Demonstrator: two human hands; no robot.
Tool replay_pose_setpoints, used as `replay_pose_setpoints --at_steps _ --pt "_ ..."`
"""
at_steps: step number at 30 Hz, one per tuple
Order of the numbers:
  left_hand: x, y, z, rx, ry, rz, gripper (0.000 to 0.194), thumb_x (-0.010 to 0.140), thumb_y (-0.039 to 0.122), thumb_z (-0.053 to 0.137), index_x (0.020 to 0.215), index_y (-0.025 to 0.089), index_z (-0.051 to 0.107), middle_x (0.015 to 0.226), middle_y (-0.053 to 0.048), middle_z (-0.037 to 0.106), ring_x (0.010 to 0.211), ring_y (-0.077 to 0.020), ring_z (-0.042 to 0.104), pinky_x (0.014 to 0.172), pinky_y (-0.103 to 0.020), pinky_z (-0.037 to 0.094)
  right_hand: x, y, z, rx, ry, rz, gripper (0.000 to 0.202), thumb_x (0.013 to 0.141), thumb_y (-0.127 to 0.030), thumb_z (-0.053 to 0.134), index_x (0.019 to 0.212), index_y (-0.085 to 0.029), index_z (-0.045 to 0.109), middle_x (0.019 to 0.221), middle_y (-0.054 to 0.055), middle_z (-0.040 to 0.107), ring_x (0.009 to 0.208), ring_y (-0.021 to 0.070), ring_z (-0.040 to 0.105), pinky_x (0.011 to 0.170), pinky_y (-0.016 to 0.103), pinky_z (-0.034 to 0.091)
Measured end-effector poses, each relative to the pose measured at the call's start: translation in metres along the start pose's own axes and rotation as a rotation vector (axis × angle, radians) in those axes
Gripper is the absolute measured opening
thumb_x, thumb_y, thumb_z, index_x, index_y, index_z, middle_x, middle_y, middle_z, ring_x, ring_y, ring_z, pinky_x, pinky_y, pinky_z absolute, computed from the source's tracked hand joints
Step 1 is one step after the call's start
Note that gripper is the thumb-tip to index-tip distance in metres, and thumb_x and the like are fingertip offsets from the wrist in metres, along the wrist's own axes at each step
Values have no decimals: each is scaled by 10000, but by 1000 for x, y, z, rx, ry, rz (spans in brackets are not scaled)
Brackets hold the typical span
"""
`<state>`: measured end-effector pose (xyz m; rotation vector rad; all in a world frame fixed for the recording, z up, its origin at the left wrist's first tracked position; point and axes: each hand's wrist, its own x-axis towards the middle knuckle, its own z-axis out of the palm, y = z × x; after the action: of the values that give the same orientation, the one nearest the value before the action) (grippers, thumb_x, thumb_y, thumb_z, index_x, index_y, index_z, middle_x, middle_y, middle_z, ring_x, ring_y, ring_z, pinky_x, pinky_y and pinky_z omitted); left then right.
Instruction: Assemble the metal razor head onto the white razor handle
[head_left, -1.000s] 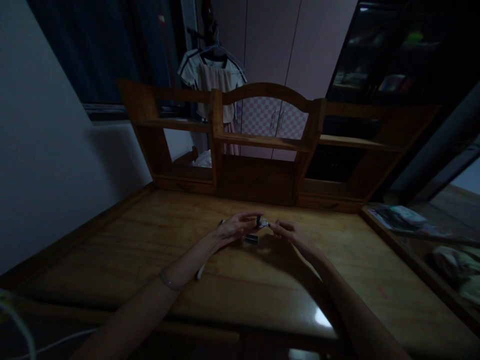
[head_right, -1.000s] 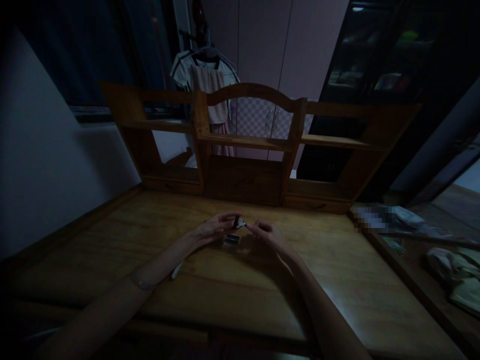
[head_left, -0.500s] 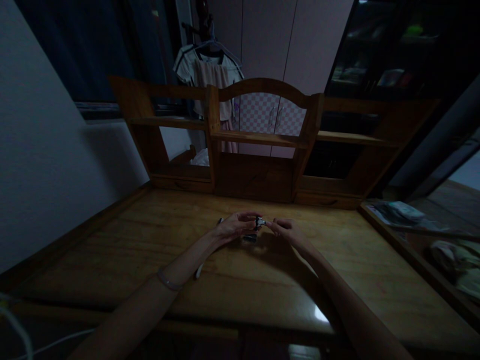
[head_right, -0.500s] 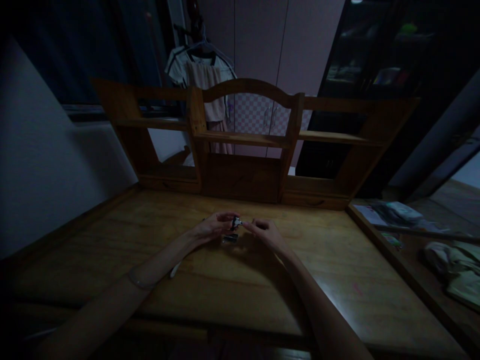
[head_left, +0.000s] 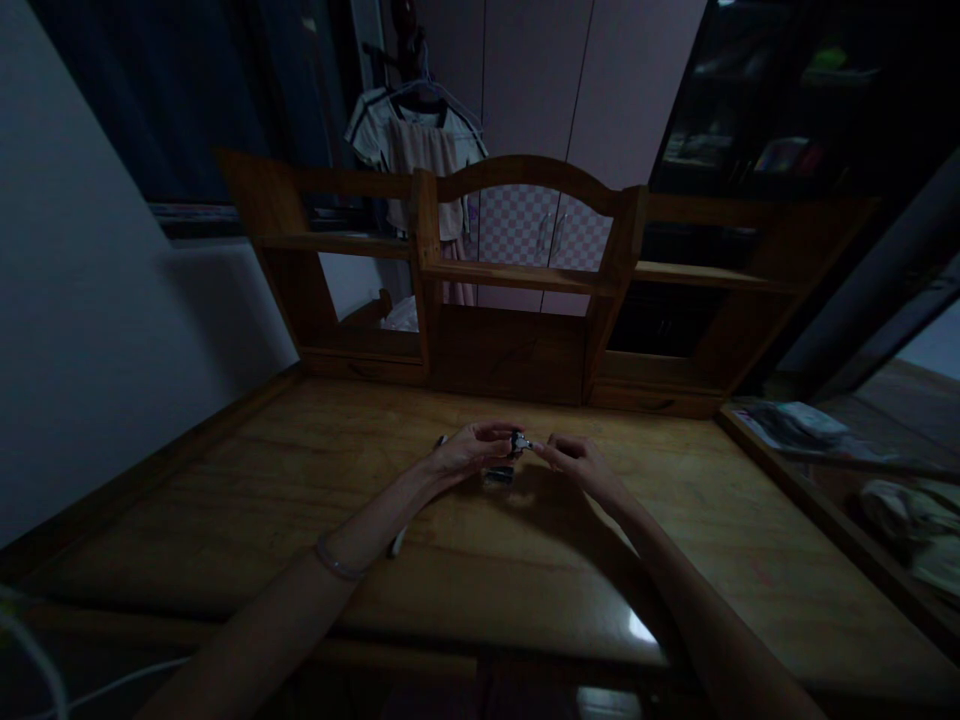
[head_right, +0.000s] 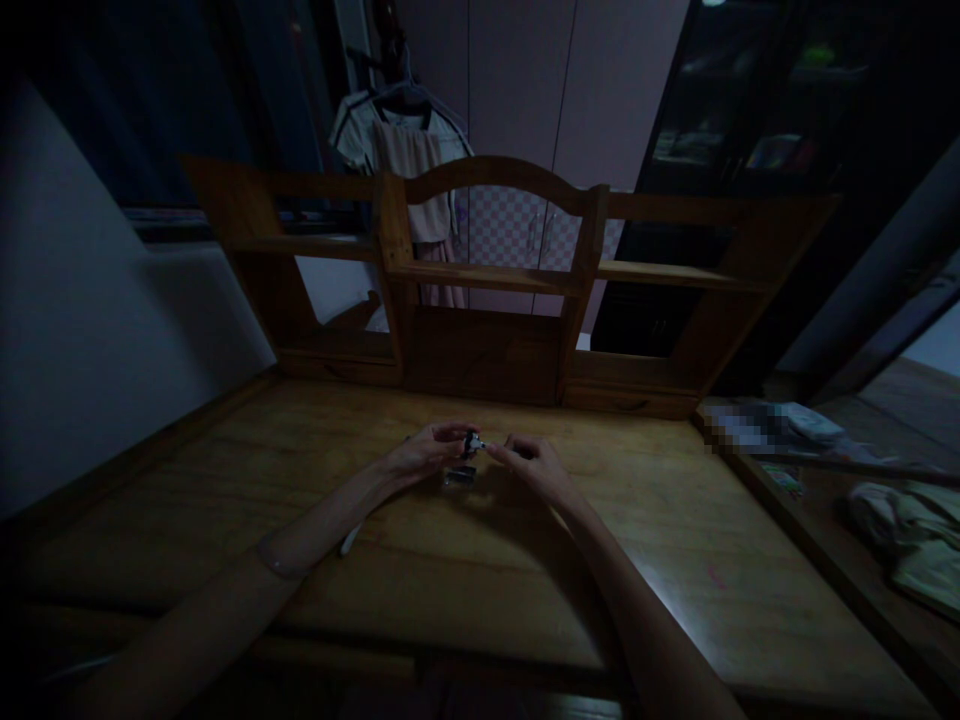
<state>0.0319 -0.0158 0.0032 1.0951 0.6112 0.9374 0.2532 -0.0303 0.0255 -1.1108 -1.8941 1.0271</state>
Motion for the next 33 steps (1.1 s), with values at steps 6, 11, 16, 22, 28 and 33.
replay_pose_setpoints --at_steps 6,11,16,22,28,33 --pt "1 0 1 -38 11 21 435 661 206 785 1078 179 663 971 -62 688 804 -136 648 782 -275 483 0 1 -1 -46 24 -7 452 777 -599 565 595 -188 525 580 -15 451 569 121 406 514 253 283" --pt "1 0 2 -37 -7 18 447 658 214 790 1083 172 661 970 -61 685 807 -133 644 785 -269 482 0 1 -1 -44 33 -19 440 791 -585 561 614 -183 541 584 -14 460 573 122 419 525 257 287" --pt "0 0 1 -34 2 18 434 664 209 785 1079 175 660 956 -60 689 804 -133 648 791 -277 481 0 1 0 -39 28 -31 434 797 -569 565 596 -186 526 581 -13 455 565 120 412 535 263 292" --pt "2 0 1 -42 22 19 433 647 201 796 1059 165 668 932 -63 697 788 -134 648 791 -279 486 0 0 0 -38 26 -13 428 785 -578 572 610 -188 547 585 -11 474 576 127 427 529 262 294" --pt "1 0 2 -63 19 35 443 651 213 796 1073 179 667 933 -50 698 803 -132 651 810 -277 482 -1 -3 1 -42 25 -20 427 790 -573 566 605 -188 548 583 -12 470 570 123 422 525 259 293" --pt "0 0 2 -70 32 39 449 658 215 791 1086 173 660 954 -57 692 823 -132 646 800 -260 481 -2 -4 2 -31 34 -18 418 797 -563 566 612 -189 538 580 -11 454 572 124 414 524 257 290"
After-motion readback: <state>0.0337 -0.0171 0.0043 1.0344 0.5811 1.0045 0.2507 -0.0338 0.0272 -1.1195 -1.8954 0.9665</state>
